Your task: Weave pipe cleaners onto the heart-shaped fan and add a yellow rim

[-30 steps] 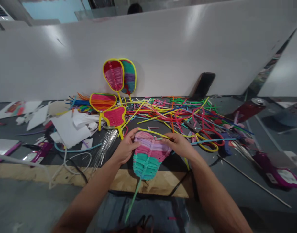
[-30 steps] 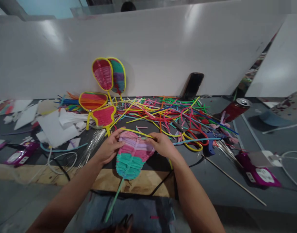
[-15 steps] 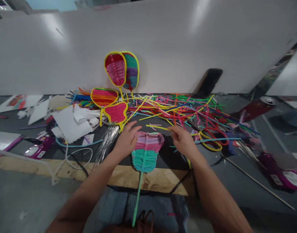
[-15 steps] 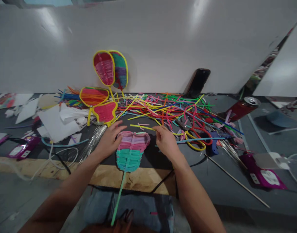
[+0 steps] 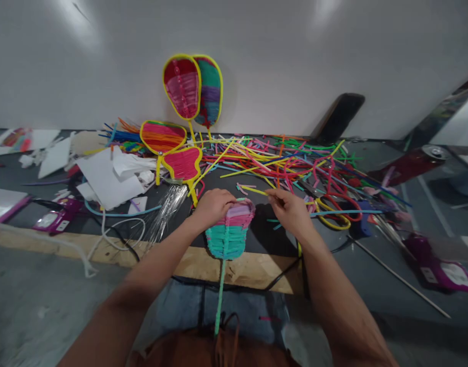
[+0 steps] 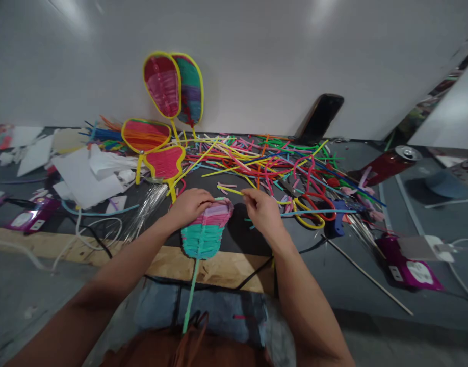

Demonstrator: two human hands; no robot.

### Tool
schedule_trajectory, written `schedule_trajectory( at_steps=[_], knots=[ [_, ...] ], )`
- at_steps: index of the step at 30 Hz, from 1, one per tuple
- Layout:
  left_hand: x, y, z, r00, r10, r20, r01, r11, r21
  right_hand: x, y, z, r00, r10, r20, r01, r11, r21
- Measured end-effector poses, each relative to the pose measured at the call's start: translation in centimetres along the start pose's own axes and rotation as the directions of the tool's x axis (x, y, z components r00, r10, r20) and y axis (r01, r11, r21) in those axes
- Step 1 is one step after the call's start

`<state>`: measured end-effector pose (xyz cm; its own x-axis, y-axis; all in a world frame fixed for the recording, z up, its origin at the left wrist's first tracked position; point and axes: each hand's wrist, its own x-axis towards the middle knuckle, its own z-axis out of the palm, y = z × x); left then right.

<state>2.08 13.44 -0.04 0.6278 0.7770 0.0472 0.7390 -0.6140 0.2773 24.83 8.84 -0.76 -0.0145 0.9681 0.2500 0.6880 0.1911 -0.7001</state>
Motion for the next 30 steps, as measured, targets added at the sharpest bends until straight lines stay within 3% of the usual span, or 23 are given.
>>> schedule_trajectory(
  at_steps=[4, 8, 13, 18, 21, 24, 27, 30],
  knots=[
    [-0.2, -0.6, 0.1, 1.000, 0.004, -0.029, -0.006, 0.997, -0.077, -0.8, -1.8, 0.9, 0.978, 0.041, 0.207, -0.011, 0.990, -0.144],
    [-0.3, -0.8, 0.5, 0.999, 0.032, -0.032, -0.035, 0.996, -0.085, -1.4, -3.4, 2.0, 0.907, 0.080, 0.414, 0.075, 0.936, -0.344],
    [0.0, -0.8, 0.9, 1.000, 0.024, -0.012, -0.025, 0.999, -0.031, -1.6, -4.5, 2.3, 0.884, 0.102, 0.455, 0.148, 0.865, -0.480],
    [0.0, -0.3, 0.8, 0.999, -0.031, -0.018, 0.032, 0.998, 0.048, -2.5, -4.1, 1.2, 0.920, 0.028, 0.391, 0.182, 0.853, -0.488],
    [-0.2, 0.3, 0.5, 0.997, -0.048, -0.056, 0.051, 0.997, 0.061, -3.6, -2.2, -0.3, 0.952, 0.045, 0.304, 0.111, 0.873, -0.475],
    [-0.9, 0.7, -0.3, 0.990, -0.066, -0.126, 0.073, 0.996, 0.049, -4.9, -0.4, -2.0, 0.988, 0.072, 0.137, 0.013, 0.842, -0.540],
    [-3.1, 1.0, -1.1, 0.965, -0.093, -0.244, 0.100, 0.995, 0.016, -6.8, 0.5, -2.8, 0.999, 0.050, 0.020, -0.031, 0.835, -0.549],
    [-7.2, 1.3, -0.9, 0.926, -0.134, -0.352, 0.136, 0.991, -0.019, -9.3, 0.9, -2.2, 0.999, 0.014, -0.029, -0.028, 0.844, -0.536]
  ],
)
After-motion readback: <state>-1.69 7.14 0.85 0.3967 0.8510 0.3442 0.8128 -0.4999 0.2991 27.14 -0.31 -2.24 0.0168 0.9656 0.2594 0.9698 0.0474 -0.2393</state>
